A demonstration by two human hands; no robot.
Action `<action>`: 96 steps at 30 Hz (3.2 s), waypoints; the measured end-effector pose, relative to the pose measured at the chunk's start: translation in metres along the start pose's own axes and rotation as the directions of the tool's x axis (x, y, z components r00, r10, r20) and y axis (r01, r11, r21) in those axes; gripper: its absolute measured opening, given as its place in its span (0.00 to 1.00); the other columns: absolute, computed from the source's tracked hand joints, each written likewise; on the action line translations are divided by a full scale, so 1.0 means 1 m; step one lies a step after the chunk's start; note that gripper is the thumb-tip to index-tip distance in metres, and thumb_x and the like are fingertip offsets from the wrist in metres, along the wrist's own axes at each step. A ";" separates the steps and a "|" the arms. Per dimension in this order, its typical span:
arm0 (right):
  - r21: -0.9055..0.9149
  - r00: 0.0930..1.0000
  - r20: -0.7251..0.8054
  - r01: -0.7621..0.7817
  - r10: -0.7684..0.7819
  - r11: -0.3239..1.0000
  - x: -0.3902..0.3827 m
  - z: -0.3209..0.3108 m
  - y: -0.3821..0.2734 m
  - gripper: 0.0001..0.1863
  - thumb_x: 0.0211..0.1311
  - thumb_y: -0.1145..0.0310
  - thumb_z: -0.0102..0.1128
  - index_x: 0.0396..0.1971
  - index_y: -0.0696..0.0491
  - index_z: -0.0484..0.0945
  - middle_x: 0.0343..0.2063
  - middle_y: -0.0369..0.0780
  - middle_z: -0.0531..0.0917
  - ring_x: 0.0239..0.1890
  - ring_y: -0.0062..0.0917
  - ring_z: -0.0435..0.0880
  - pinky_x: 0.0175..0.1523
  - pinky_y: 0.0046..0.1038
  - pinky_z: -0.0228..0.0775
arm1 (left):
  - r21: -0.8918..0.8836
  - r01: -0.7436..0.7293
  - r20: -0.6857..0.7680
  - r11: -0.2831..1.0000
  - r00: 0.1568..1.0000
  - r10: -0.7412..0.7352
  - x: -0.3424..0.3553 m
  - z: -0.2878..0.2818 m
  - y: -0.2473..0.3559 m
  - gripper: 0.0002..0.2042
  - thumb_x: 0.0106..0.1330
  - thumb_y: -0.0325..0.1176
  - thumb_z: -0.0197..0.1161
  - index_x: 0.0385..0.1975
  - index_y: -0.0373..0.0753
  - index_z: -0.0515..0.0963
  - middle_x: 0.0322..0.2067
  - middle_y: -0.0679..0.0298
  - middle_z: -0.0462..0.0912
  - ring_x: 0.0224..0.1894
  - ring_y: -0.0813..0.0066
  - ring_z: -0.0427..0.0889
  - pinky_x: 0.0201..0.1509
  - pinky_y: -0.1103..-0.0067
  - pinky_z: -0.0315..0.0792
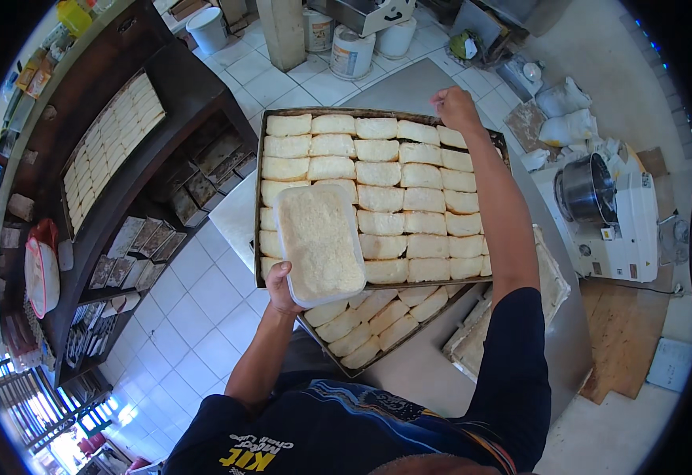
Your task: Sprinkling toppings on dough trays and loading them into an industrial oven.
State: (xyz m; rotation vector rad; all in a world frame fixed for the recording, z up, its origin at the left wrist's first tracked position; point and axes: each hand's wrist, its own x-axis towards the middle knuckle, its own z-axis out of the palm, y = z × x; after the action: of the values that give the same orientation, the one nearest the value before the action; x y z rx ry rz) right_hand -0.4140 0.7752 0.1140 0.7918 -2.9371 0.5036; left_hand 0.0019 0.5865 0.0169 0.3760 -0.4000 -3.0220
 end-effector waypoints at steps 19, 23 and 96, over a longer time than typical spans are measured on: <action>0.020 0.987 -0.099 -0.128 0.129 0.992 -0.032 0.008 0.148 0.07 0.43 0.78 0.53 0.22 0.55 0.81 0.22 0.39 0.82 0.25 0.31 0.79 0.36 0.28 0.70 | 0.008 0.143 -0.024 0.990 0.990 -0.142 0.016 -0.017 -0.077 0.34 0.49 0.42 0.53 0.59 0.34 0.58 0.53 0.48 0.67 0.51 0.52 0.70 0.53 0.62 0.64; -0.043 0.985 -0.115 -0.133 0.127 0.990 -0.027 0.010 0.152 0.08 0.42 0.78 0.53 0.24 0.55 0.81 0.22 0.38 0.82 0.24 0.28 0.79 0.35 0.27 0.70 | 0.037 0.153 -0.026 0.987 0.988 -0.153 0.022 -0.007 -0.071 0.34 0.50 0.41 0.52 0.59 0.33 0.57 0.54 0.47 0.67 0.51 0.51 0.69 0.54 0.62 0.63; 0.172 0.995 0.054 -0.095 0.087 0.981 -0.198 -0.049 0.099 0.05 0.43 0.76 0.56 0.21 0.56 0.81 0.20 0.42 0.81 0.21 0.33 0.76 0.33 0.31 0.70 | 0.139 0.210 0.047 0.968 0.975 -0.218 -0.013 0.021 -0.125 0.33 0.52 0.42 0.51 0.59 0.34 0.56 0.54 0.48 0.66 0.51 0.53 0.69 0.54 0.63 0.62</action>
State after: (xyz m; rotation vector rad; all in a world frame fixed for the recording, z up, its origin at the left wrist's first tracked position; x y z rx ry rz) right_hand -0.2935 0.9666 0.1039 0.6959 -3.0139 0.7683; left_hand 0.0043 0.7130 0.0066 0.3563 -0.6058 -3.2334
